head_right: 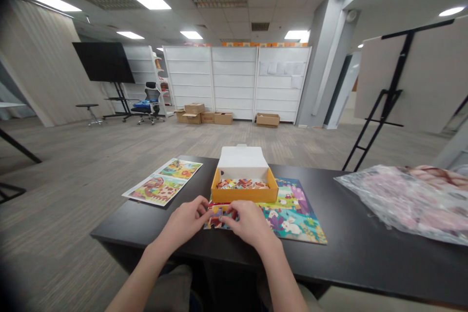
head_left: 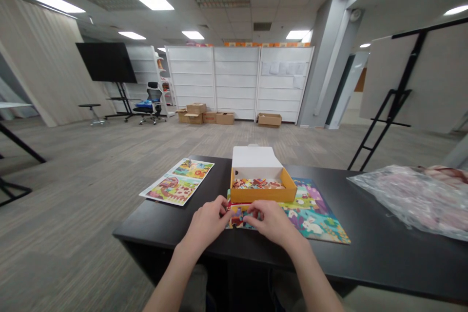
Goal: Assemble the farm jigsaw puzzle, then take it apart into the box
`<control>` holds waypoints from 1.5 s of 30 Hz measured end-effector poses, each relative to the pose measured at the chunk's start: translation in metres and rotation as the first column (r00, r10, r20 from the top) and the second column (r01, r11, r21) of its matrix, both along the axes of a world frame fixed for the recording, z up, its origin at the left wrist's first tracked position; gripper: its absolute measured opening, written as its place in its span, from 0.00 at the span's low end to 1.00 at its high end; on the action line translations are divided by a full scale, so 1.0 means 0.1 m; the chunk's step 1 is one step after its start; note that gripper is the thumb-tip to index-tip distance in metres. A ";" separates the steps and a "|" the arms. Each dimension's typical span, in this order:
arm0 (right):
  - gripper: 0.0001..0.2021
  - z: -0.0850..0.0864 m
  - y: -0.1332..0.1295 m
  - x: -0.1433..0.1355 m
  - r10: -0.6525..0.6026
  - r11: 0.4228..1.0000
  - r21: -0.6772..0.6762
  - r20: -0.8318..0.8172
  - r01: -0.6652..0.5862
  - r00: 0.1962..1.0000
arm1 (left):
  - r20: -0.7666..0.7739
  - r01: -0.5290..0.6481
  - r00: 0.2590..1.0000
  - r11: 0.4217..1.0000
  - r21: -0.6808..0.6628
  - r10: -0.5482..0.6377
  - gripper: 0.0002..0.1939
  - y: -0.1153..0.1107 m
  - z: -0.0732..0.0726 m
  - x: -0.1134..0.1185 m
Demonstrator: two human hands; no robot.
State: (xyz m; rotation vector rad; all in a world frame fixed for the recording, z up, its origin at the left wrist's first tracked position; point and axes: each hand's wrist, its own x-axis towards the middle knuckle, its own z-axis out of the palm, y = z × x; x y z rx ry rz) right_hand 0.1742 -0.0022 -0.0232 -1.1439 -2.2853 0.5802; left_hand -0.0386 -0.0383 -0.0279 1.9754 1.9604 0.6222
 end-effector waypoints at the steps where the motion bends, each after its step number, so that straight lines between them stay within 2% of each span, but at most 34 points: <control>1: 0.10 0.00 -0.03 -0.05 -0.005 1.000 0.025 0.051 0.004 0.999 | -0.002 -0.021 1.000 1.000 -0.004 0.021 0.09 0.01 0.00 0.00; 5: 0.10 0.00 -0.09 -0.18 -0.041 0.998 0.056 0.184 0.032 0.982 | 0.028 -0.043 0.999 0.999 0.012 0.043 0.06 0.02 0.00 0.02; 9: 0.08 -0.01 -0.11 -0.22 -0.049 0.998 0.046 0.215 0.040 0.975 | 0.041 -0.058 0.998 0.998 0.014 0.057 0.07 0.04 0.00 0.04; 16: 0.05 -0.06 -0.13 -0.22 -0.024 0.999 0.047 0.168 0.017 0.985 | 0.018 -0.004 1.000 0.999 0.038 0.004 0.08 0.05 -0.02 0.03; 20: 0.04 -0.04 -0.15 -0.22 -0.005 1.000 0.018 0.085 0.003 0.996 | 0.000 0.065 0.998 0.994 0.087 -0.065 0.12 0.04 -0.04 0.05; 26: 0.05 -0.04 -0.13 -0.24 -0.020 0.999 -0.026 0.010 0.020 1.000 | -0.023 0.111 0.994 0.990 0.083 -0.110 0.16 0.03 -0.04 0.09; 31: 0.05 -0.08 -0.10 -0.24 0.009 0.999 -0.048 -0.036 -0.011 0.999 | -0.006 0.151 0.989 0.986 0.072 -0.151 0.19 0.02 -0.04 0.07; 36: 0.07 -0.08 -0.09 -0.22 -0.022 1.000 -0.013 -0.009 0.022 1.000 | 0.056 0.181 0.981 0.980 0.085 -0.186 0.21 0.00 -0.02 0.06; 45: 0.05 -0.08 -0.12 -0.18 -0.023 0.999 -0.026 0.015 0.023 1.000 | 0.201 0.191 0.956 0.973 0.132 -0.215 0.13 0.05 -0.09 0.00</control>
